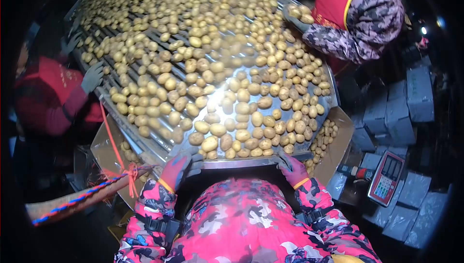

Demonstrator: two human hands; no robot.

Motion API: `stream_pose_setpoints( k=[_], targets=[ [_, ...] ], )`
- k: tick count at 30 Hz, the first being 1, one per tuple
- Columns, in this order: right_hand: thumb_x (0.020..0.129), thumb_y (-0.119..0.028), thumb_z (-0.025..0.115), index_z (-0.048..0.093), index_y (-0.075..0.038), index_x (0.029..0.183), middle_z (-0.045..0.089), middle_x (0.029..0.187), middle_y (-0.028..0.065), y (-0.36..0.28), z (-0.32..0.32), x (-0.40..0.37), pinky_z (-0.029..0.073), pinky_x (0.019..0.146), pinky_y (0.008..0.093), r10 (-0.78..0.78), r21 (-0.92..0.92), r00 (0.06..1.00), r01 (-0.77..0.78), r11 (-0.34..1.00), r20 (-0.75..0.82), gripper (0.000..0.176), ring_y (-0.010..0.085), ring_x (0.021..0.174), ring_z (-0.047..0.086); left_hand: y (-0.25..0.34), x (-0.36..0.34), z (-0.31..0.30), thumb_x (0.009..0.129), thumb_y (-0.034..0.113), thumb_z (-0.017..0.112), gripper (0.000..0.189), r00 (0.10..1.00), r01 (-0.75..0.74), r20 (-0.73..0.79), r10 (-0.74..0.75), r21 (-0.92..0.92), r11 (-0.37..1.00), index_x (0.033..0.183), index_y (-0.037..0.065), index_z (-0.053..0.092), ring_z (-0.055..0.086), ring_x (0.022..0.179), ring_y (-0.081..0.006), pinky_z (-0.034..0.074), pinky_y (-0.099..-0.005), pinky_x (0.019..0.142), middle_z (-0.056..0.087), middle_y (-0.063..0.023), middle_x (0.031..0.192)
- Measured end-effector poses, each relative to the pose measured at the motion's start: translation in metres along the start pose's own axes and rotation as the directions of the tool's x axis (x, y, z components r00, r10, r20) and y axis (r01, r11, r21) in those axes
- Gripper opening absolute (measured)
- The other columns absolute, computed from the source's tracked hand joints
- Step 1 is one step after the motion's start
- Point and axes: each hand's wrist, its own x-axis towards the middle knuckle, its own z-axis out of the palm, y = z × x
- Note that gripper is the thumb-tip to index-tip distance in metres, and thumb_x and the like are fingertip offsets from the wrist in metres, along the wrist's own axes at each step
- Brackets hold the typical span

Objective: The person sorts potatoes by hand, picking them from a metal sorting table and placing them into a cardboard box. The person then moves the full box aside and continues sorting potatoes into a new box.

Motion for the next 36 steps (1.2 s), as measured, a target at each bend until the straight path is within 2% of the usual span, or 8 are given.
stream_pose_setpoints(
  k=[9, 10, 13, 17, 24, 30, 34, 36],
  targets=[
    [0.087, -0.013, 0.071, 0.057, -0.004, 0.132, 0.069, 0.108, 0.0111, 0.003, -0.007, 0.022, 0.054, 0.07, 0.029, 0.29, 0.338, 0.943, -0.33, 0.881, 0.164, 0.048, 0.0127, 0.086, 0.067, 0.004, 0.094, 0.052, 0.096, 0.01, 0.058, 0.032, 0.996, -0.09, 0.008, 0.09, 0.179, 0.98, 0.127, 0.003, 0.058, 0.057, 0.117, -0.0276, 0.05, -0.0407, 0.097, 0.052, -0.0154, 0.133],
    [0.087, -0.014, 0.071, 0.057, -0.004, 0.132, 0.069, 0.11, 0.0118, -0.004, -0.011, 0.025, 0.054, 0.075, 0.0302, 0.327, 0.333, 0.922, -0.381, 0.863, 0.208, 0.048, 0.0144, 0.09, 0.067, 0.013, 0.089, 0.062, 0.093, -0.001, 0.057, 0.027, 0.877, -0.428, 0.226, 0.425, 0.769, 0.474, 0.119, 0.001, 0.062, 0.057, 0.117, -0.0276, 0.051, -0.0396, 0.097, 0.054, -0.0151, 0.132],
    [0.087, -0.01, 0.07, 0.055, -0.005, 0.135, 0.07, 0.104, 0.009, 0.019, -0.008, 0.031, 0.055, 0.066, 0.0275, 0.165, 0.189, 0.974, -0.193, 0.963, 0.153, 0.051, 0.0111, 0.079, 0.065, 0.027, 0.083, 0.061, 0.1, 0.027, 0.056, 0.041, 0.986, -0.151, -0.088, 0.142, -0.113, 0.982, 0.134, 0.005, 0.053, 0.06, 0.114, -0.0232, 0.052, -0.0353, 0.093, 0.059, -0.013, 0.129],
    [0.088, -0.021, 0.07, 0.059, -0.006, 0.131, 0.066, 0.123, 0.0142, 0.012, -0.018, 0.036, 0.05, 0.094, 0.0356, 0.186, 0.168, 0.951, -0.231, 0.958, 0.247, 0.046, 0.0236, 0.11, 0.064, 0.034, 0.052, 0.025, 0.102, 0.04, 0.048, 0.046, 0.988, 0.087, -0.133, -0.085, 0.012, 0.996, 0.133, 0.005, 0.052, 0.065, 0.082, -0.0149, 0.052, -0.0258, 0.064, 0.066, -0.0086, 0.112],
    [0.085, -0.022, 0.072, 0.063, -0.01, 0.126, 0.067, 0.111, 0.0164, -0.027, -0.034, 0.091, 0.054, 0.084, 0.0378, -0.269, -0.179, 0.963, 0.269, 0.946, 0.024, 0.044, 0.0326, 0.1, 0.066, 0.01, 0.032, 0.002, 0.101, 0.046, 0.046, 0.05, 0.924, 0.261, -0.289, -0.248, 0.004, 0.965, 0.127, 0.005, 0.057, 0.069, 0.071, -0.0203, 0.053, -0.0296, 0.056, 0.071, -0.0121, 0.099],
    [0.081, -0.045, 0.071, 0.055, -0.013, 0.133, 0.063, 0.122, 0.0171, -0.105, 0.012, 0.171, 0.049, 0.091, 0.0445, 0.113, -0.582, 0.967, 0.043, 0.812, 0.228, 0.063, 0.0347, 0.109, 0.062, 0.005, 0.033, -0.001, 0.1, 0.048, 0.046, 0.054, 0.919, 0.256, -0.323, -0.226, 0.055, 0.965, 0.128, 0.003, 0.057, 0.071, 0.077, -0.0249, 0.056, -0.0313, 0.058, 0.07, -0.0166, 0.105],
    [0.081, -0.052, 0.069, 0.051, -0.01, 0.135, 0.061, 0.127, 0.0184, -0.083, 0.044, 0.191, 0.047, 0.095, 0.0469, 0.042, -0.58, 0.946, 0.161, 0.798, 0.322, 0.071, 0.0378, 0.113, 0.059, -0.009, 0.04, -0.021, 0.1, 0.05, 0.045, 0.056, 0.93, 0.26, -0.267, -0.254, -0.01, 0.965, 0.128, 0.003, 0.056, 0.071, 0.077, -0.0251, 0.056, -0.0311, 0.057, 0.07, -0.017, 0.105],
    [0.085, -0.036, 0.07, 0.047, -0.006, 0.139, 0.061, 0.127, 0.0148, -0.081, 0.029, 0.159, 0.047, 0.096, 0.0406, -0.139, -0.075, 0.945, 0.169, 0.983, 0.297, 0.065, 0.0293, 0.111, 0.062, -0.009, 0.041, -0.029, 0.1, 0.051, 0.044, 0.057, 0.935, 0.273, -0.219, -0.279, -0.058, 0.96, 0.129, 0.003, 0.055, 0.071, 0.076, -0.0251, 0.056, -0.0311, 0.057, 0.07, -0.0173, 0.105]
  ],
)
